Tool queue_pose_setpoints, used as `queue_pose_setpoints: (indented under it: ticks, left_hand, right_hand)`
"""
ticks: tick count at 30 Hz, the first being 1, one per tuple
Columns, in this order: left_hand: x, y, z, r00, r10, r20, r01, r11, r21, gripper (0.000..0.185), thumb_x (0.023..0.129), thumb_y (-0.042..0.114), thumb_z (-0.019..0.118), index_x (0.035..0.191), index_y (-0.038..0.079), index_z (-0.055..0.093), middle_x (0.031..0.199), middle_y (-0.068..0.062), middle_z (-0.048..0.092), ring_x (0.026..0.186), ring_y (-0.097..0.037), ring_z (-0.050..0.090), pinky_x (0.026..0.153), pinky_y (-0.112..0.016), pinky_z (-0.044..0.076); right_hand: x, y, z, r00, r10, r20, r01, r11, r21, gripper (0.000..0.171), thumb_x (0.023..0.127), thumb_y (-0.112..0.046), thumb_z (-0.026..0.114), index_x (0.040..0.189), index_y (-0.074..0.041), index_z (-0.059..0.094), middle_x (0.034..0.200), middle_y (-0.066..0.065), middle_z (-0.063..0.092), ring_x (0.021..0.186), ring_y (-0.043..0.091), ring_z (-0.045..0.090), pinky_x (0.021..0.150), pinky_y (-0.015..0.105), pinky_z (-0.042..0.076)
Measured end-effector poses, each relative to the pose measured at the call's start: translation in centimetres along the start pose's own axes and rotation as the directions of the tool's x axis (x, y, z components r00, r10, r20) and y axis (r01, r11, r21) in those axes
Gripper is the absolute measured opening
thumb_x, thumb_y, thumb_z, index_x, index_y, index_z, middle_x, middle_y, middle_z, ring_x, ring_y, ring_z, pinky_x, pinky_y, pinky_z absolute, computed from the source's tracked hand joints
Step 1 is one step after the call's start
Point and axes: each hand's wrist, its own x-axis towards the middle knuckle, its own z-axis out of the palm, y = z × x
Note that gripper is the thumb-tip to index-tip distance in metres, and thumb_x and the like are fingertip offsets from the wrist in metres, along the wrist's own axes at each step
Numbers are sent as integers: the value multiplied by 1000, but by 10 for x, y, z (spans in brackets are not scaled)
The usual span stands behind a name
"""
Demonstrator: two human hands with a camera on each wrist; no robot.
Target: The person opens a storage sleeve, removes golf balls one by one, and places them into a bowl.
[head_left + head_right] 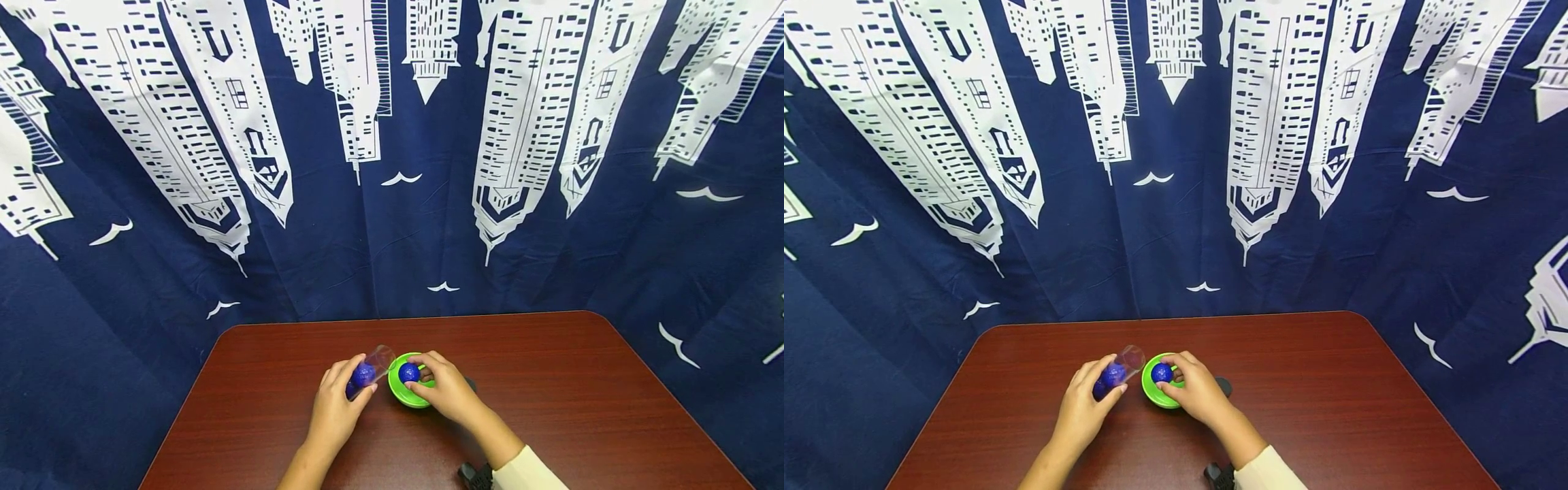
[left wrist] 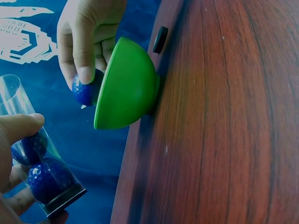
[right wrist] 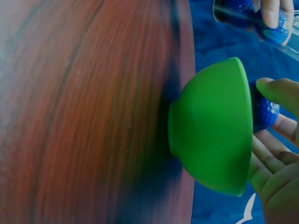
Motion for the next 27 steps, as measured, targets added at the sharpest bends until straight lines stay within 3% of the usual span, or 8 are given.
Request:
queue_pose_setpoints:
  ticks: [5,12,19,27]
  left_hand:
    - [0,-3,0,1000,-8,1,8,1000,-6,58,81,22,86,134,22,64,120,1,67,107,-17,61,88,-43,57]
    - [0,-6,2,1000,-7,-19,7,1000,-9,58,80,23,87,134,23,64,119,2,67,106,-16,61,87,-42,58]
    - [0,-5,2,999,-12,-51,9,999,-48,58,78,22,88,132,22,65,120,3,67,106,-15,61,85,-42,57]
    - [0,-6,3,998,-6,-69,2,999,-55,59,77,20,89,130,20,67,120,2,68,105,-16,62,86,-42,55]
  right_hand:
    - [3,2,4,999,-46,21,48,991,-124,39,86,-16,81,120,-7,68,106,1,64,91,18,69,80,33,60]
    - [6,3,7,990,-131,52,140,944,-297,40,83,-20,84,118,-8,69,101,1,64,84,17,66,71,25,54]
    - [10,4,6,984,-146,98,173,896,-410,41,84,-23,83,118,-7,70,108,4,66,89,14,65,80,33,57]
    - [12,2,5,981,-112,156,171,879,-444,42,84,-24,83,120,-6,69,115,10,67,99,22,69,88,42,58]
